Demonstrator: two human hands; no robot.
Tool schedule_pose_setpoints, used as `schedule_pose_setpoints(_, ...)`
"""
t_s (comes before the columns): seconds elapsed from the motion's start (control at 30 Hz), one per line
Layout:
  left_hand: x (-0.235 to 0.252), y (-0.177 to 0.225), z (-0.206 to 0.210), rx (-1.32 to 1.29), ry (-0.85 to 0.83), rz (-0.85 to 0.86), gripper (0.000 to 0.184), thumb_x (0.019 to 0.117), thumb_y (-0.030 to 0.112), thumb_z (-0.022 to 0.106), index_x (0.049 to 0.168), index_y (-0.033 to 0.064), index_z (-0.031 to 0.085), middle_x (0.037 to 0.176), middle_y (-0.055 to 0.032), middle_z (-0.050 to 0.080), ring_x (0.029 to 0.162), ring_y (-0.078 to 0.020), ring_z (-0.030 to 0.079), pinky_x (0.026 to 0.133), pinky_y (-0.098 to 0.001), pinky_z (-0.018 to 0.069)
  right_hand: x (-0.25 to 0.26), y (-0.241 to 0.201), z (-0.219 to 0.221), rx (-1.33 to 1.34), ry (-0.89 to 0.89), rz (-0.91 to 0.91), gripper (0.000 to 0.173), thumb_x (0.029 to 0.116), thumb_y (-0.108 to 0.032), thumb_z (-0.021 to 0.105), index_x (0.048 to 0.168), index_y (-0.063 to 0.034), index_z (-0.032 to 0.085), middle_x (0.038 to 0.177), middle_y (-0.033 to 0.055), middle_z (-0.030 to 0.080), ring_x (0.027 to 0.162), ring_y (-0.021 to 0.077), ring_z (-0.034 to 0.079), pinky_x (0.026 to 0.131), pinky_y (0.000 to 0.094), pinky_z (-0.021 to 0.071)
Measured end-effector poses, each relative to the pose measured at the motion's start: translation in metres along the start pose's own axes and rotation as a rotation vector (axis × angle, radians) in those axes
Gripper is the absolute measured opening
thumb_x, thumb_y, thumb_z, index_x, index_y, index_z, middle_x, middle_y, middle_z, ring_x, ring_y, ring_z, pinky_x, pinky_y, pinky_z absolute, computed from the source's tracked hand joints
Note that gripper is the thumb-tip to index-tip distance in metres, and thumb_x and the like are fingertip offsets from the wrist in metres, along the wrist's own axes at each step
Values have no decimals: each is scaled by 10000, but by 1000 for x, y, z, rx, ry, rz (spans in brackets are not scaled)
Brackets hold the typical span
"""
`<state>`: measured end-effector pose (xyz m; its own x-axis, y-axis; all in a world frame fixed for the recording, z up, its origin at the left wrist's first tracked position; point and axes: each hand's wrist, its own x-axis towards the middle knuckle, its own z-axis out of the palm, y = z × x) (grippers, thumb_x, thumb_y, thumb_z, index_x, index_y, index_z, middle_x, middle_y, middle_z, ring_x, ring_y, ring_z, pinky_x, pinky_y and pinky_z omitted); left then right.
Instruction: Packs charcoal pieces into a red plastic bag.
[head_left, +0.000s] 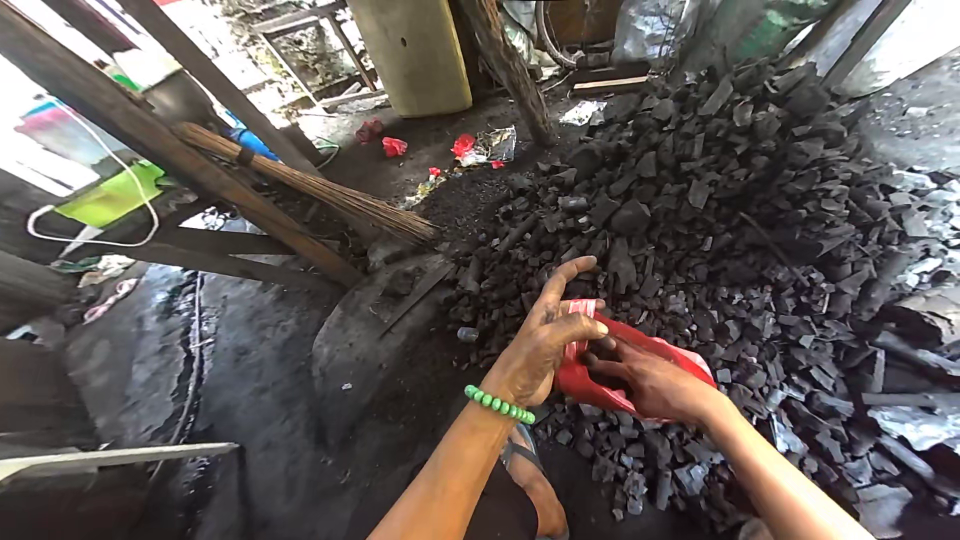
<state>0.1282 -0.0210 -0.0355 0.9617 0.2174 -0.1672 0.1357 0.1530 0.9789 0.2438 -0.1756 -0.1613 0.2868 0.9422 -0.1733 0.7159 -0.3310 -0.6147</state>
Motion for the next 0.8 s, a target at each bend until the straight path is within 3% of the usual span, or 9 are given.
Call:
schedule_pose_setpoints(0.07, -4, 3, 0, 0, 36, -3, 665, 913, 130, 528, 1541, 274, 360, 1109, -114, 681, 663, -116, 655, 558, -221, 535, -24, 17, -1, 311, 353, -135, 383, 889, -71, 668, 1252, -170, 742, 1410, 84, 621, 1265, 239, 607, 1047, 476, 507)
schedule_pose_setpoints(0.13, -7, 6, -4, -14, 75, 9, 653, 922, 154, 523, 1543, 281, 360, 1111, -116, 685, 680, -120, 660, 567, -231, 543, -46, 50, 0, 637, 712, -61, 208, 943, -104, 615, 1099, -60, 744, 1104, 20, 747, 971, 111, 707, 872, 327, 597)
schedule_pose_setpoints(0.2, -9, 8, -8, -43, 119, 38, 642, 921, 149, 516, 1536, 270, 379, 1086, -121, 685, 718, -137, 678, 598, -254, 569, -66, 106, 11, 691, 1001, 286, 154, 979, -97, 631, 1073, -3, 708, 940, 64, 732, 797, 127, 705, 751, 336, 618)
schedule_pose_setpoints(0.23, -10, 9, -10, -53, 138, 49, 634, 924, 150, 511, 1535, 263, 379, 1065, -113, 686, 736, -137, 684, 617, -257, 576, -76, 137, 20, 578, 1056, 535, 177, 991, -117, 648, 1092, 21, 697, 950, 133, 707, 817, 206, 679, 770, 413, 578)
schedule_pose_setpoints(0.3, -11, 9, -15, -64, 173, 54, 657, 903, 168, 526, 1536, 254, 371, 1046, -100, 696, 770, -138, 700, 646, -264, 589, -93, 182, 35, 409, 985, 935, 283, 1016, -152, 633, 1179, 75, 680, 1150, 329, 665, 1101, 482, 632, 978, 667, 444)
schedule_pose_setpoints(0.33, -11, 9, -18, -67, 192, 49, 668, 891, 175, 536, 1534, 249, 373, 1032, -100, 697, 780, -146, 706, 657, -270, 594, -97, 193, 40, 367, 900, 1059, 327, 1035, -181, 607, 1235, 73, 663, 1251, 355, 626, 1220, 521, 575, 1052, 691, 385)
schedule_pose_setpoints(0.43, -11, 6, -25, -59, 238, 13, 673, 884, 179, 536, 1533, 241, 365, 1066, -107, 681, 803, -162, 709, 660, -280, 600, -92, 205, 48, 265, 709, 1176, 368, 1050, -234, 580, 1250, 67, 651, 1309, 348, 600, 1278, 508, 548, 1071, 665, 388)
schedule_pose_setpoints(0.63, -8, 5, -31, -20, 303, -10, 681, 870, 171, 550, 1527, 220, 376, 1048, -108, 671, 783, -166, 702, 655, -278, 595, -72, 202, 36, 129, 585, 1188, 389, 1018, -244, 635, 1237, 77, 646, 1326, 318, 598, 1250, 486, 576, 1017, 650, 442)
schedule_pose_setpoints(0.8, -8, 7, -29, -22, 298, -21, 642, 906, 154, 508, 1529, 222, 368, 1090, -123, 655, 781, -169, 693, 632, -269, 580, -75, 216, 30, 254, 541, 1223, 451, 1011, -269, 654, 1281, 90, 613, 1344, 342, 582, 1290, 489, 550, 1048, 650, 420)
